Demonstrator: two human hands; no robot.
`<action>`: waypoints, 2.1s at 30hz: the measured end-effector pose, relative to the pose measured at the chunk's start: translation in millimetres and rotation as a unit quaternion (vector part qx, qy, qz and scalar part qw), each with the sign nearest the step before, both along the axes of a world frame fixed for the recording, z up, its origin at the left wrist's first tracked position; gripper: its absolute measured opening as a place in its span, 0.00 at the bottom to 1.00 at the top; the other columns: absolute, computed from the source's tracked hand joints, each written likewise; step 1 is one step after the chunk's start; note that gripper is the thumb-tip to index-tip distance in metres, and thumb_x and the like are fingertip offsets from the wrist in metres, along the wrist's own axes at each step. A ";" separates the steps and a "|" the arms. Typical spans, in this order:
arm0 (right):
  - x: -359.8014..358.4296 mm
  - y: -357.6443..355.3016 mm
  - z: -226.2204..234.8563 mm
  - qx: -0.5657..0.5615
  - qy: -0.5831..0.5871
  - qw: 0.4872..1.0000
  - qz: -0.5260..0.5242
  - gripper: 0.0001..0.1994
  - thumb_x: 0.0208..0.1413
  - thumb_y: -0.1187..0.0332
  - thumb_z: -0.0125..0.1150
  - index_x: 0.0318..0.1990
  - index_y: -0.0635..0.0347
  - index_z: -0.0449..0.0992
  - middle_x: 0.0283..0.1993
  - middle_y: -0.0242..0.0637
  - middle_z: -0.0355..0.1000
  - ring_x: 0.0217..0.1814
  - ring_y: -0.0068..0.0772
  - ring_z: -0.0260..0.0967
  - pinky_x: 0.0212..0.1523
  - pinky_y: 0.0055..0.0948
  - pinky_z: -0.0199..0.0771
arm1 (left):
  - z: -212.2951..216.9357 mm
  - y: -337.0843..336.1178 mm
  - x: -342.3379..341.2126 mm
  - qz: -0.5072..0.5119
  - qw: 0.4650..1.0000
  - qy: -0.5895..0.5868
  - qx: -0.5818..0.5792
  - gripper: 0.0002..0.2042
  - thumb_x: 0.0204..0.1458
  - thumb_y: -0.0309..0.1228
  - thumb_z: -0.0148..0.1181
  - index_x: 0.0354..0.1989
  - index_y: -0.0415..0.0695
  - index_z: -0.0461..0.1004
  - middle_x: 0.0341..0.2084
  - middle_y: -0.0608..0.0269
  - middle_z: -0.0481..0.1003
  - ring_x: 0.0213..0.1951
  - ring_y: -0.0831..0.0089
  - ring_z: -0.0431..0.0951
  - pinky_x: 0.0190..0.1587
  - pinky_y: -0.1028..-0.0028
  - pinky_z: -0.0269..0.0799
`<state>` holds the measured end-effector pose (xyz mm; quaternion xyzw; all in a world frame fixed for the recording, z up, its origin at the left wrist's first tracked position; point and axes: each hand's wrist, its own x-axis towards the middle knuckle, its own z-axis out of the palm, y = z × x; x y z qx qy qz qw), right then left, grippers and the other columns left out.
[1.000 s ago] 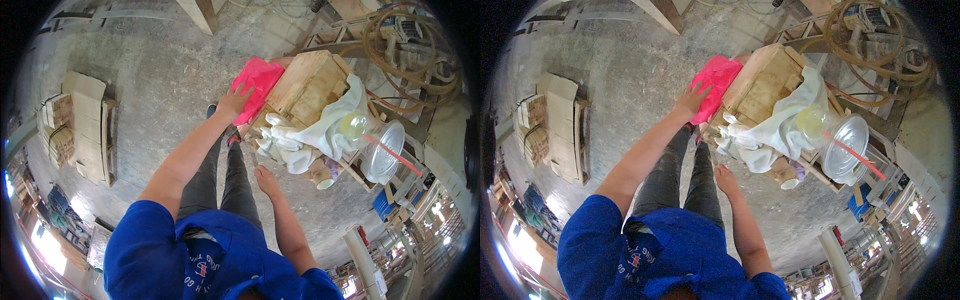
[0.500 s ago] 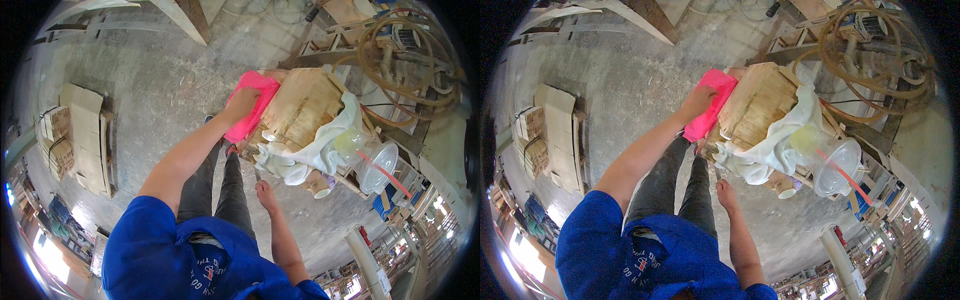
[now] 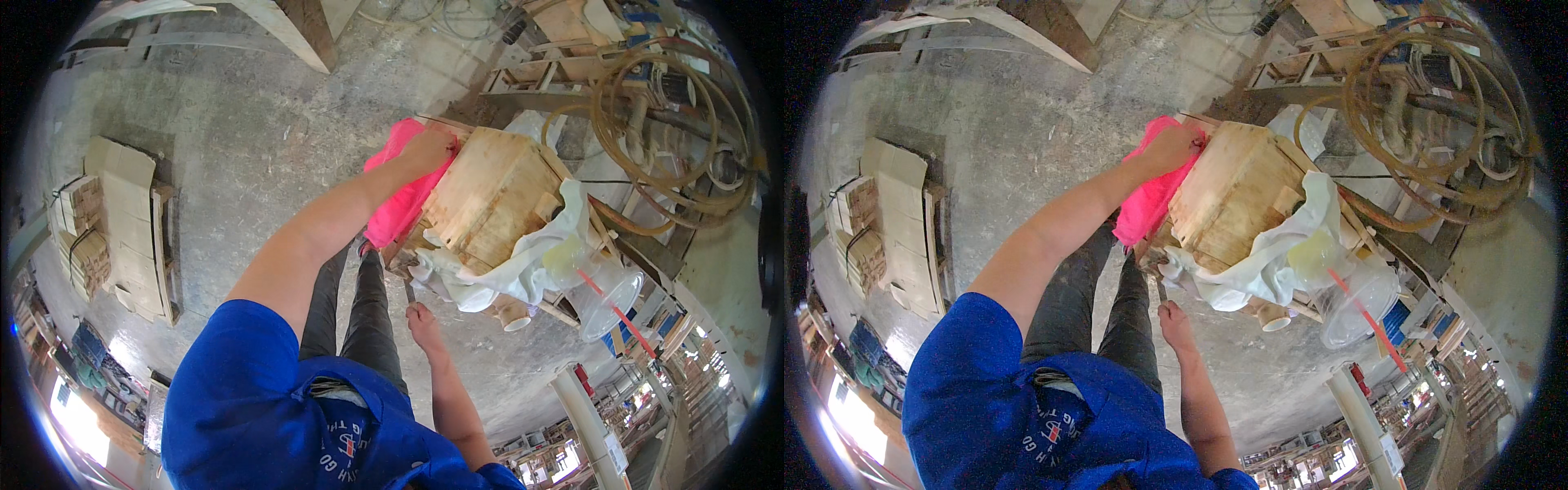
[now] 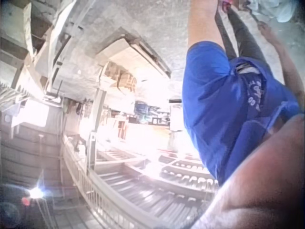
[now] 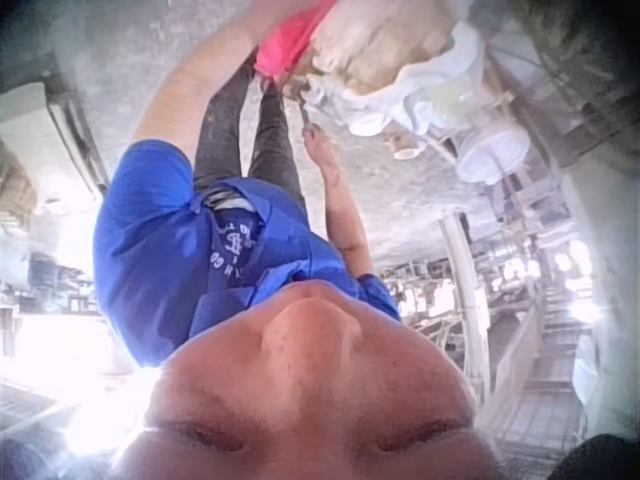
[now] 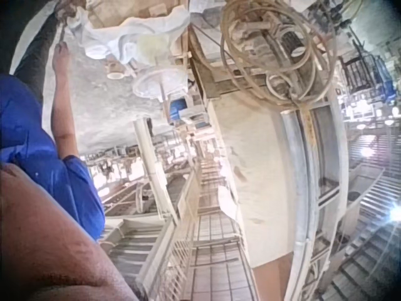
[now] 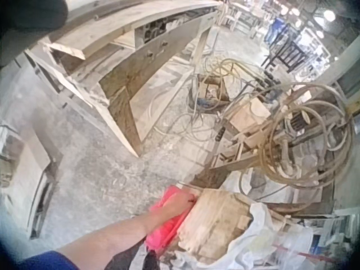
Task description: The person stirs a yellowish liquid in a small cup with a wooden stick, then pours a clear liquid from a plastic bottle into the same cup. The person places the bottle and stick back on a wooden crate and holds the cup.
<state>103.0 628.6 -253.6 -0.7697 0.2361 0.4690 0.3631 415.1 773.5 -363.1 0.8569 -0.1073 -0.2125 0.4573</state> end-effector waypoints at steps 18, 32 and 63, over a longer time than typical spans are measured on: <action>-30.7 -16.6 0.4 -0.036 0.091 0.994 -0.038 0.13 0.54 0.61 0.50 0.31 0.64 0.68 0.17 0.39 0.65 0.20 0.32 0.64 0.23 0.35 0.62 | -21.9 14.5 77.3 -0.246 0.926 0.278 -0.075 0.16 0.39 0.20 0.56 0.40 0.44 0.74 0.25 0.60 0.73 0.25 0.67 0.75 0.22 0.67 0.72; -14.2 -1.3 -1.3 0.002 0.097 0.992 -0.079 0.12 0.54 0.61 0.49 0.29 0.62 0.67 0.17 0.32 0.61 0.21 0.26 0.61 0.23 0.30 0.61 | -11.7 17.4 68.9 -0.207 0.907 0.314 -0.189 0.17 0.38 0.26 0.56 0.41 0.45 0.74 0.19 0.62 0.70 0.18 0.73 0.71 0.19 0.72 0.69; 64.7 50.2 70.5 0.081 -0.121 0.986 0.076 0.09 0.59 0.65 0.48 0.35 0.62 0.66 0.22 0.46 0.65 0.23 0.45 0.65 0.29 0.36 0.66 | -46.0 15.6 58.3 -0.171 0.973 -0.027 -0.154 0.22 0.45 0.36 0.56 0.52 0.51 0.70 0.39 0.57 0.75 0.38 0.62 0.75 0.38 0.65 0.73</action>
